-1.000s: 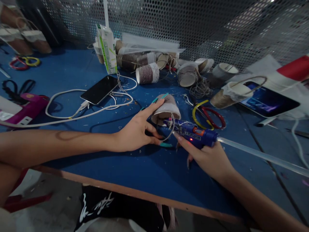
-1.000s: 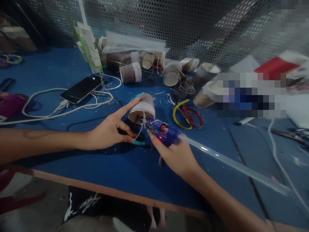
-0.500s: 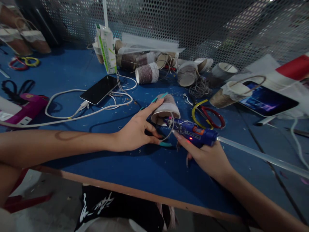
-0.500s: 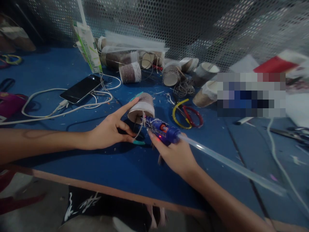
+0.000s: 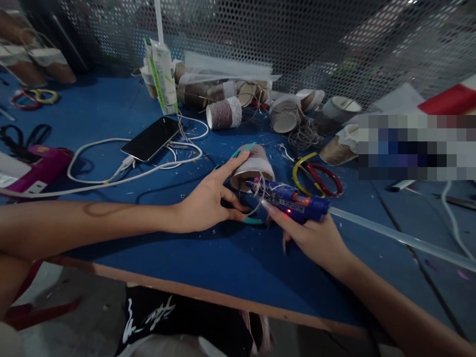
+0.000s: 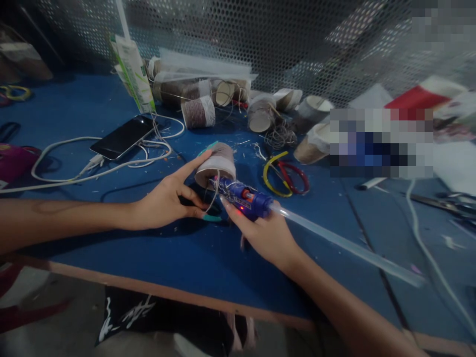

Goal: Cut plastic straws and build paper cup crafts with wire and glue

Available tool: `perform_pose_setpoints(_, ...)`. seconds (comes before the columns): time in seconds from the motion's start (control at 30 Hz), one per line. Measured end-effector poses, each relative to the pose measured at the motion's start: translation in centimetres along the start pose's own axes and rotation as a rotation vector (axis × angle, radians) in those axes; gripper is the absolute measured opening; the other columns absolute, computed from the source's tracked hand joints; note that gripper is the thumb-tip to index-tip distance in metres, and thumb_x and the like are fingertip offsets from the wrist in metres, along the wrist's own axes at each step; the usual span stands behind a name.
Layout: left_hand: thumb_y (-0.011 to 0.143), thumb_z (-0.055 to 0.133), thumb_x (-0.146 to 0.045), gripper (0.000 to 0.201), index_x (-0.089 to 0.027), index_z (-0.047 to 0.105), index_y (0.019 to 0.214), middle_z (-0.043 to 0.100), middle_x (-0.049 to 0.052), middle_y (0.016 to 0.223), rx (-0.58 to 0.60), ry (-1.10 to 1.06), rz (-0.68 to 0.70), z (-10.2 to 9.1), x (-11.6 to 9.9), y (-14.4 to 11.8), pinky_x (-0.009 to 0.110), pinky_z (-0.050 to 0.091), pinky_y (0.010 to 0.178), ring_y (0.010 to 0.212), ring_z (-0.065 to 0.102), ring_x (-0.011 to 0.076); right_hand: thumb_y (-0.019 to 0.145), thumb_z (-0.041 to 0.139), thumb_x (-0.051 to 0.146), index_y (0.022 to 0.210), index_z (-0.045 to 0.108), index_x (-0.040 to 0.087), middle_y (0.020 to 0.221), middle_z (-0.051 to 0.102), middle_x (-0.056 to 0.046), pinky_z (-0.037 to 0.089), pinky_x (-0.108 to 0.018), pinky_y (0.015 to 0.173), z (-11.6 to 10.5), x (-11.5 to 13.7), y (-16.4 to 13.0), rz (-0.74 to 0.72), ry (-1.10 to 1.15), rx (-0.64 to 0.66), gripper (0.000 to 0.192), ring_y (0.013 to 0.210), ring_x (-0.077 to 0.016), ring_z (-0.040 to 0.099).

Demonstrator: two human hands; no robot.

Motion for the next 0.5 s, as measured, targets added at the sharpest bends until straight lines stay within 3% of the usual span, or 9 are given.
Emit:
perform_pose_setpoints(0.17, 0.066, 0.075, -0.029, 0.010, -0.019, 0.073, 0.067, 0.007, -0.014, 0.156, 0.004, 0.005, 0.023, 0.0, -0.1, 0.0, 0.035, 0.031, 0.117, 0.141, 0.025, 0.0338, 0.075, 0.064, 0.043, 0.050, 0.055, 0.024, 0.037, 0.050, 0.005, 0.046, -0.024, 0.036, 0.1, 0.3, -0.2, 0.035, 0.114, 0.011, 0.032, 0.032, -0.0125, 0.051)
perform_pose_setpoints(0.33, 0.066, 0.075, -0.029, 0.009, -0.020, 0.074, 0.070, 0.010, -0.015, 0.155, -0.002, -0.005, 0.003, 0.0, 0.0, 0.0, 0.034, 0.035, 0.115, 0.137, 0.034, 0.0331, 0.075, 0.063, 0.040, 0.048, 0.051, 0.025, 0.033, 0.047, 0.005, 0.044, -0.023, 0.032, 0.6, 0.3, 0.4, 0.051, 0.140, 0.068, 0.034, 0.030, -0.0127, 0.050)
perform_pose_setpoints(0.5, 0.066, 0.075, -0.028, 0.010, -0.018, 0.073, 0.067, 0.010, -0.011, 0.156, 0.003, -0.001, 0.016, 0.0, -0.2, 0.0, 0.034, 0.034, 0.116, 0.138, 0.031, 0.0338, 0.076, 0.062, 0.040, 0.045, 0.049, 0.024, 0.033, 0.049, 0.005, 0.047, -0.024, 0.037, -0.4, 0.6, 0.1, 0.002, 0.038, -0.032, 0.037, 0.030, -0.0125, 0.051)
Point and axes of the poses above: each hand's wrist, its own y-axis towards the middle knuckle, its own z-axis out of the palm, x = y × z, the point moved 9 cm from there along y, towards the middle knuckle
